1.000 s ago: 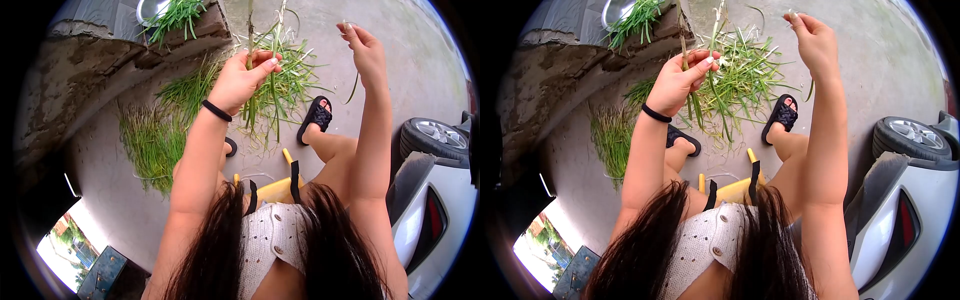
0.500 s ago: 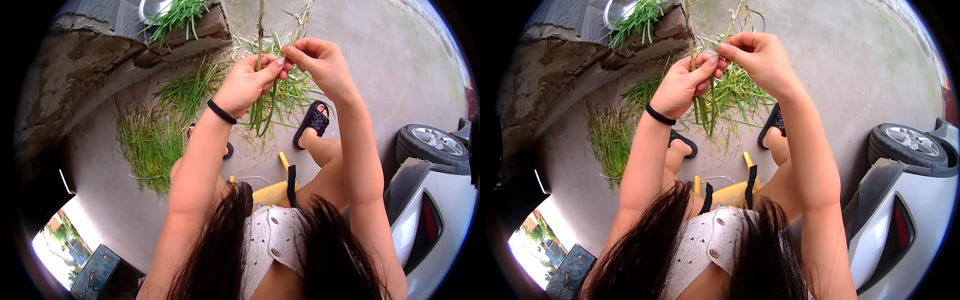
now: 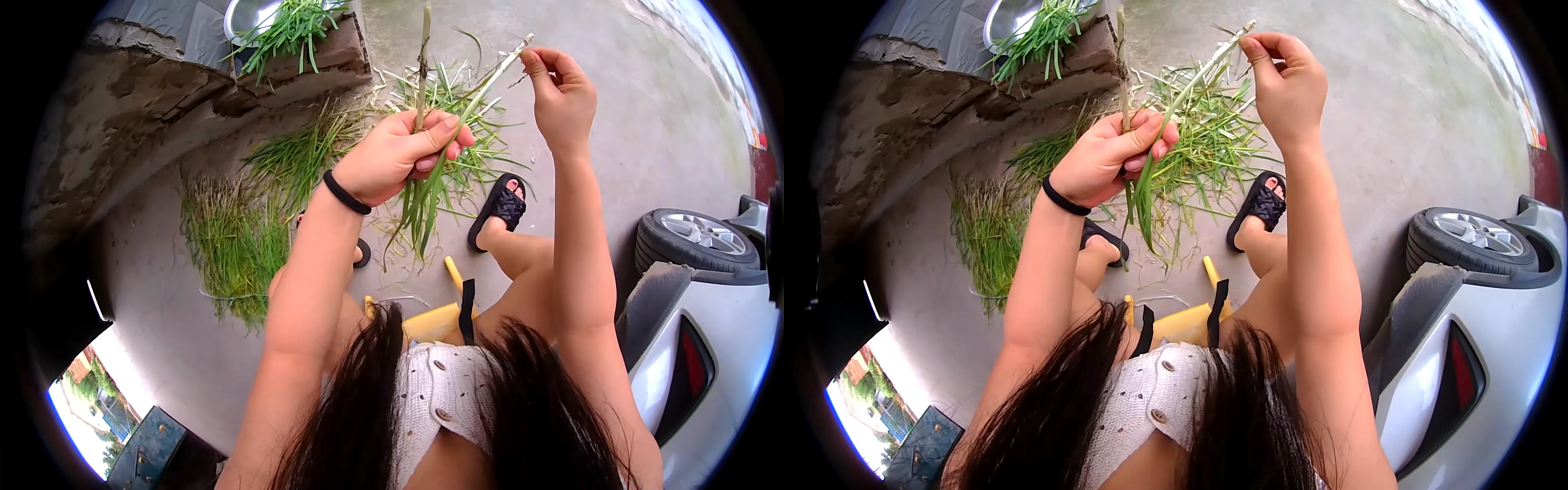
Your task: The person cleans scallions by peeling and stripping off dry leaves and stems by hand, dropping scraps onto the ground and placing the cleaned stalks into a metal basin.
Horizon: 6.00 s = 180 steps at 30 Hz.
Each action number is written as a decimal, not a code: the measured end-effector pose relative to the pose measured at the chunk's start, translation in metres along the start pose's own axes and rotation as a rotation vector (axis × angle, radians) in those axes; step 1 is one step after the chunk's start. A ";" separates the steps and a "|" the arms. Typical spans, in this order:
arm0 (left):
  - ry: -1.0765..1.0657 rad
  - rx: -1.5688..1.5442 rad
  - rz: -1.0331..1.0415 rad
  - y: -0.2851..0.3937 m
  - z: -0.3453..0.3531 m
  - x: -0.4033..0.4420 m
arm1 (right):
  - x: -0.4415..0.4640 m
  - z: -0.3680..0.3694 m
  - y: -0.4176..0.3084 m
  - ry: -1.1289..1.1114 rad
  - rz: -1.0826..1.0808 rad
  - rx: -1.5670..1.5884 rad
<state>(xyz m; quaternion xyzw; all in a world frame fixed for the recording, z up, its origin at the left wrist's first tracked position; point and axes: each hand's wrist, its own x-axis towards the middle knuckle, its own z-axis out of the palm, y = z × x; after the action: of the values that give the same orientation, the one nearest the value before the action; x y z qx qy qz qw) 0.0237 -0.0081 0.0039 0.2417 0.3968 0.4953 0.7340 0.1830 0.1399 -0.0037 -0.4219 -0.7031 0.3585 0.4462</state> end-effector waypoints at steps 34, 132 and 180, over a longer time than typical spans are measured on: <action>0.145 0.223 0.012 -0.002 -0.001 0.002 | -0.026 0.004 -0.045 -0.709 0.455 0.402; 0.411 0.000 0.229 0.006 -0.033 0.009 | -0.035 0.020 -0.020 -0.749 0.362 0.179; 0.811 -0.124 0.597 0.030 -0.086 -0.020 | -0.030 0.001 -0.035 -1.039 0.706 0.376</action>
<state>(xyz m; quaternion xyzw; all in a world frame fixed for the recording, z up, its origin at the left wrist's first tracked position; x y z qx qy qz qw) -0.0671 -0.0181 -0.0161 0.0889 0.5332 0.7603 0.3603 0.1797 0.0985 0.0167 -0.3140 -0.5719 0.7572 -0.0298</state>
